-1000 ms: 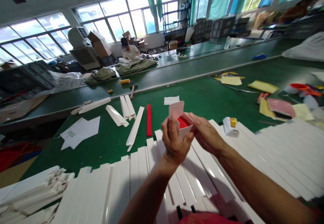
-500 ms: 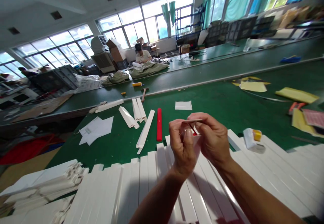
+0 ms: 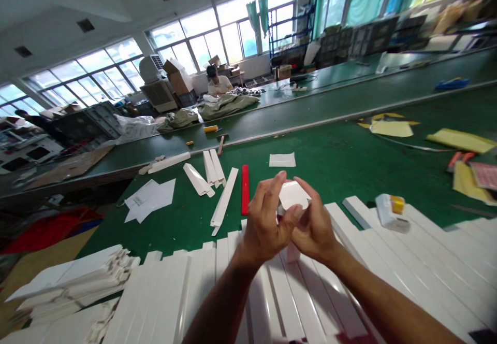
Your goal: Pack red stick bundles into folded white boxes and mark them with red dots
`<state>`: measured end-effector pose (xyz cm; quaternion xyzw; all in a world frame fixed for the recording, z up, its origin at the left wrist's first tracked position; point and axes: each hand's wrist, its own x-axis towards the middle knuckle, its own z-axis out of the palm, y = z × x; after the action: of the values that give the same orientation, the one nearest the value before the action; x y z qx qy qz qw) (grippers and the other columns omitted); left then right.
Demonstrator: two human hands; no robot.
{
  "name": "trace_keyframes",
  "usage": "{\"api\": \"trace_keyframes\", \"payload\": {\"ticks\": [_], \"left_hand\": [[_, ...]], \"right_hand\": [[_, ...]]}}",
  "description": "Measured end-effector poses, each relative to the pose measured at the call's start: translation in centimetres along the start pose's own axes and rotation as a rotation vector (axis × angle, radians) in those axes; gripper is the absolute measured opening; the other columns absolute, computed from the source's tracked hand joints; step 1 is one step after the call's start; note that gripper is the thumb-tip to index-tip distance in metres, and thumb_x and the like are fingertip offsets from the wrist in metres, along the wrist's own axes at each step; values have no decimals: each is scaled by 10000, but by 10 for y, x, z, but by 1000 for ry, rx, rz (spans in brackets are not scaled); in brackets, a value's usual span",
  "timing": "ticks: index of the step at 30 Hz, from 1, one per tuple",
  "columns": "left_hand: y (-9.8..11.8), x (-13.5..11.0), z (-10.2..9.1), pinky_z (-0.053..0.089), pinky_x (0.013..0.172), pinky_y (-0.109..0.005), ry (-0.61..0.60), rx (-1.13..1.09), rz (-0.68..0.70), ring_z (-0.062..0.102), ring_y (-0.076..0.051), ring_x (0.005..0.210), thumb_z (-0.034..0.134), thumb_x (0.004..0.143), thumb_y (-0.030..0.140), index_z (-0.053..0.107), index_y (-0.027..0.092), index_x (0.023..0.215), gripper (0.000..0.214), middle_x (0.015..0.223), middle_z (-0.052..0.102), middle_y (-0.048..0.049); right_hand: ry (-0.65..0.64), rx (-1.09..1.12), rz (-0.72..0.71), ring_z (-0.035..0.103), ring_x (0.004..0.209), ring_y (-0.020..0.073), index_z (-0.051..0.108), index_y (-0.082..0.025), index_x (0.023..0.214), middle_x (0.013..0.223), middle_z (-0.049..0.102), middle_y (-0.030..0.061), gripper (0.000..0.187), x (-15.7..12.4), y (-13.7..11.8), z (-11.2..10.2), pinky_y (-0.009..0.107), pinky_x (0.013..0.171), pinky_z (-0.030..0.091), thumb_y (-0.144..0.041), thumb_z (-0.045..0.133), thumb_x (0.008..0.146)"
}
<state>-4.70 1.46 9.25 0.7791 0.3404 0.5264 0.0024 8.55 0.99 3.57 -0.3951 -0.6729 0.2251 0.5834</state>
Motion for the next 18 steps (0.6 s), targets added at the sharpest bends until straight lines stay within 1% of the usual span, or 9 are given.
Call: {"api": "trace_keyframes", "payload": {"ticks": [2,4,7,11,12,14,16,18], "left_hand": [[0,6,-9,581,828,-344,-76,35,10,631,-207,996,534,960,296,544,145,1315,385,1085,649,-137],[0,11,-15,583,804,-327,-125,64,26,627,-191,956,517,966,263,585,153,1284,343,1032,650,-118],[1,17,-22,583,791,-315,-187,108,37,621,-172,920,481,984,266,622,164,1261,327,983,636,-96],[4,27,-31,593,722,-306,-331,180,22,639,-162,831,436,999,304,632,182,1270,356,941,636,-87],[4,30,-32,600,750,-318,-365,188,38,656,-169,864,431,1000,305,635,180,1261,355,979,655,-96],[4,34,-31,592,894,-365,-408,175,109,667,-198,1043,419,1002,286,637,165,1232,339,1123,684,-118],[4,34,-27,522,1047,-416,-411,143,193,597,-222,1237,400,1003,245,606,128,1239,335,1261,663,-139],[3,30,-21,467,1112,-446,-383,131,224,536,-241,1320,395,996,209,542,58,1292,363,1325,625,-187]], "right_hand": [[28,-110,44,723,861,269,316,-186,1434,1179,677,170,820,1,0,5,354,671,595,-348,744,753],[19,-163,54,730,841,278,331,-178,1410,1146,694,168,779,3,0,8,356,649,599,-366,725,764],[-12,-181,6,734,847,285,315,-177,1410,1135,700,165,738,6,-1,7,360,646,602,-348,679,791],[-31,-209,-95,730,844,287,303,-188,1403,1122,694,163,714,11,-1,6,361,633,604,-315,661,799],[-31,-217,-125,727,864,297,307,-192,1395,1125,686,168,701,12,-1,6,372,643,606,-322,657,802],[-35,-220,-191,719,855,303,341,-212,1355,1092,676,161,636,14,-1,7,389,642,603,-335,643,809],[-42,-192,-243,706,768,275,378,-231,1306,996,672,126,540,15,0,9,372,595,587,-305,598,819],[-60,-151,-238,673,650,229,376,-226,1321,949,671,104,543,16,0,9,340,534,556,-246,552,807]]}}
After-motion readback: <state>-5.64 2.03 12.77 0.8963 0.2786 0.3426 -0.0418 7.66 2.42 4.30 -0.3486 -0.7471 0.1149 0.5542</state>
